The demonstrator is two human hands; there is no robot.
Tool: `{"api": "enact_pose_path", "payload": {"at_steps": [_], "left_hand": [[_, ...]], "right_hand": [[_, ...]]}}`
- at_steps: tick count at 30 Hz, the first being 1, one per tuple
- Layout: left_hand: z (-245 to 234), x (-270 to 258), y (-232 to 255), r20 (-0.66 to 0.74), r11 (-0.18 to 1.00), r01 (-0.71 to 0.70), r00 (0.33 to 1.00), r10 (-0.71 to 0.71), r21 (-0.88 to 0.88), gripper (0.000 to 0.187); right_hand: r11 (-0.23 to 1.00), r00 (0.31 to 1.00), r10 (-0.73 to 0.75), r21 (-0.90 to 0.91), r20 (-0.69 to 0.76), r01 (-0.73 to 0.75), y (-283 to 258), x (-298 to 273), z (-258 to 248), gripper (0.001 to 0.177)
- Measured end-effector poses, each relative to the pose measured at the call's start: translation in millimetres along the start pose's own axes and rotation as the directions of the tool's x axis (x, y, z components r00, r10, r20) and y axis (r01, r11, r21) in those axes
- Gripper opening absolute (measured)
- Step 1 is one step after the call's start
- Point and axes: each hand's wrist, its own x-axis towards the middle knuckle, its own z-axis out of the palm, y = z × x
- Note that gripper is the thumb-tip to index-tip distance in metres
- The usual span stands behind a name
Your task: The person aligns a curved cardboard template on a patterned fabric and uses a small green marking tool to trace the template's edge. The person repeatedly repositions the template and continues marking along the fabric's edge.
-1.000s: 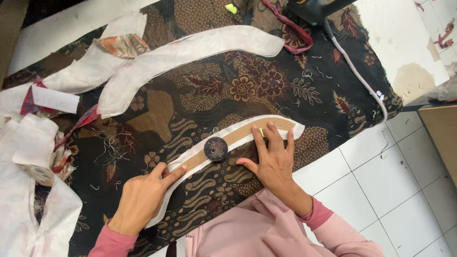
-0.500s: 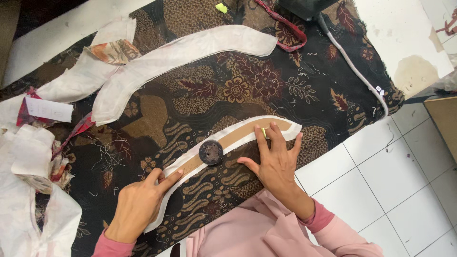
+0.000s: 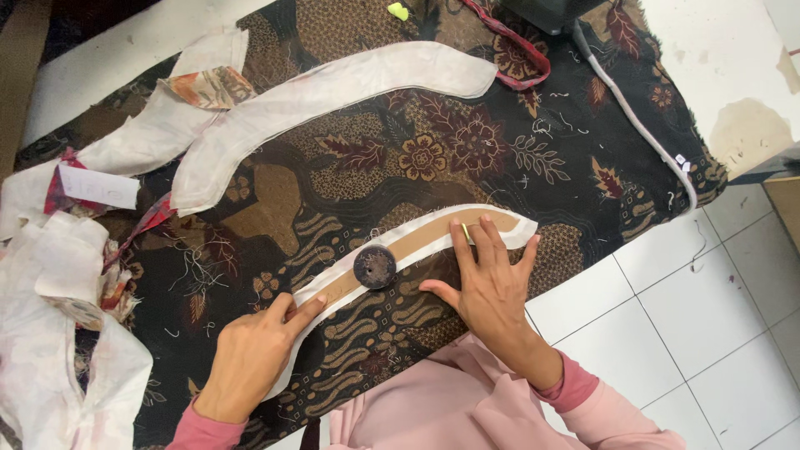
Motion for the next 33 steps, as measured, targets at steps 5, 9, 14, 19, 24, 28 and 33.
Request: {"api": "enact_pose_path", "payload": {"at_steps": [5,9,14,19,24,28,33], "left_hand": [[-0.5,-0.3,1.2,-0.054,0.999,-0.034,0.998,0.034,-0.001,0.053],[-0.6,-0.2,2.3,-0.077,0.999,-0.049,0.996,0.048,-0.002,0.046],[0.8,-0.6,2.0,-0.109,0.998,-0.06,0.992,0.06,0.005,0.04],[-1.6,-1.5,3.5,-0.124,0.998,-0.05,0.991,0.046,-0.033,0.038],[-8.7,7.2,6.8,-0.14,0.994,-0.055,0.989,0.042,-0.091,0.028],[-7.0,29.3,30.2,-0.307,0.969,-0.039,0.951,-0.039,-0.244,0.028],[-2.1,64.0,66.2,-0.497,0.933,-0.131,0.866,-0.058,-0.336,0.061]], "right_hand": [[1.0,1.0,-0.001,-0.012,0.016,0.002,1.5,0.0,-2.3,0.097],[0.995,0.995,-0.087,0.048,0.039,0.085,-3.9,-0.2,-3.8,0.094],[0.97,0.979,-0.203,0.143,0.035,0.196,-17.4,4.9,-1.8,0.097],[0.978,0.982,-0.182,0.114,0.053,0.175,-21.9,6.4,0.2,0.102],[0.979,0.982,-0.185,0.09,0.046,0.181,-21.7,5.6,5.4,0.104],[0.981,0.982,-0.179,0.09,0.055,0.173,-21.0,3.3,8.4,0.103],[0.978,0.982,-0.187,0.101,0.036,0.182,-21.0,0.9,10.4,0.101]]}}
